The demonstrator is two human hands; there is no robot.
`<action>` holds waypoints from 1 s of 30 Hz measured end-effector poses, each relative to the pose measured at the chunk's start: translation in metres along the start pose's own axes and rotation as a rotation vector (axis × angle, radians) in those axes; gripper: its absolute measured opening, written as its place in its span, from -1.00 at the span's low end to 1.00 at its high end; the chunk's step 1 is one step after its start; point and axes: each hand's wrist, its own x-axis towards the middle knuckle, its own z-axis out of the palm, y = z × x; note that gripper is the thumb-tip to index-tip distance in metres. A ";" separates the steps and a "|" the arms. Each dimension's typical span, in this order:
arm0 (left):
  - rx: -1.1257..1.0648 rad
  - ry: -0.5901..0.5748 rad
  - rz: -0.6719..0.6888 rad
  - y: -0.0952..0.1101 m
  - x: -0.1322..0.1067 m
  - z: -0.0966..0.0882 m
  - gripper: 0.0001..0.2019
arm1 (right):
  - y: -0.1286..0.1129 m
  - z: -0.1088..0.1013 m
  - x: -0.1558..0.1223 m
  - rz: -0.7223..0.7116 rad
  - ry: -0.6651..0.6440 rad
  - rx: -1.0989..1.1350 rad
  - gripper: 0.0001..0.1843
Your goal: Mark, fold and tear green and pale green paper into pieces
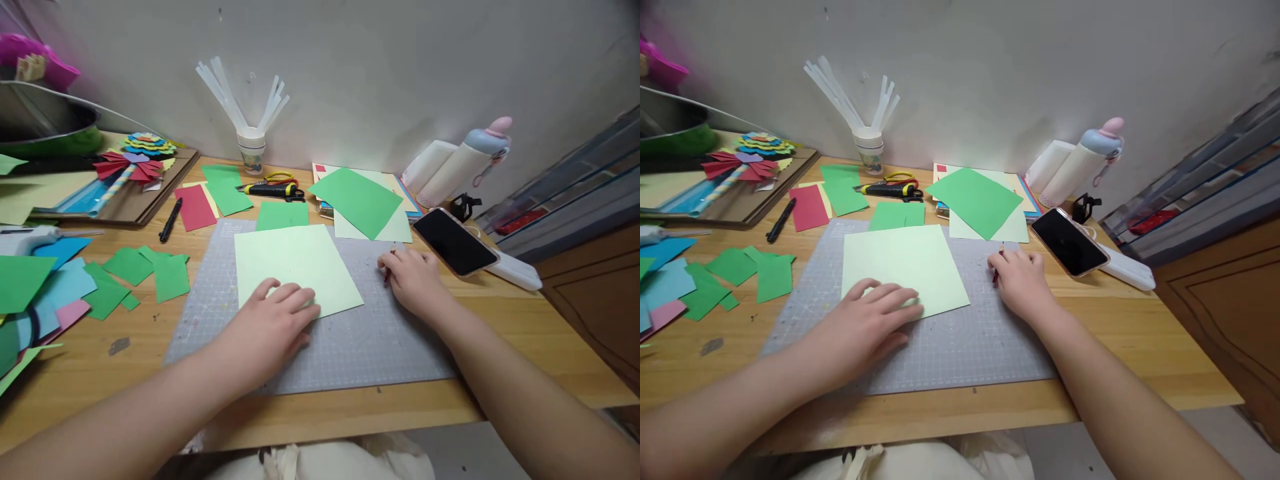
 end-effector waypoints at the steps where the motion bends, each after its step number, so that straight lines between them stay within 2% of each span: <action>1: 0.014 -0.019 0.011 0.005 0.004 0.002 -0.75 | 0.004 0.003 0.006 -0.010 -0.004 0.002 -0.69; 4: 0.083 -0.030 0.022 0.012 0.014 0.009 -0.73 | 0.008 0.006 0.014 -0.021 0.000 -0.002 -0.63; 6: 0.139 -0.029 0.035 0.013 0.020 0.012 -0.71 | 0.003 0.003 0.011 -0.001 0.041 -0.014 -0.58; 8: 0.187 -0.039 0.055 0.014 0.025 0.012 -0.68 | -0.007 -0.001 0.004 -0.040 0.076 0.039 -0.55; 11: 0.228 -0.075 0.082 0.016 0.032 0.011 -0.63 | -0.025 -0.004 -0.007 -0.243 -0.001 0.355 -0.60; 13: 0.235 -0.098 0.089 0.018 0.038 0.011 -0.61 | -0.033 -0.003 -0.011 -0.292 -0.071 0.525 -0.64; 22: 0.223 -0.054 0.084 0.027 0.065 0.018 -0.61 | -0.029 0.017 -0.003 -0.235 -0.108 0.700 -0.63; 26: 0.229 -0.029 0.100 0.028 0.065 0.020 -0.60 | -0.028 0.020 -0.003 -0.234 -0.101 0.704 -0.63; 30: 0.250 -0.043 0.108 0.023 0.055 0.017 -0.68 | -0.027 0.020 -0.004 -0.247 -0.096 0.686 -0.63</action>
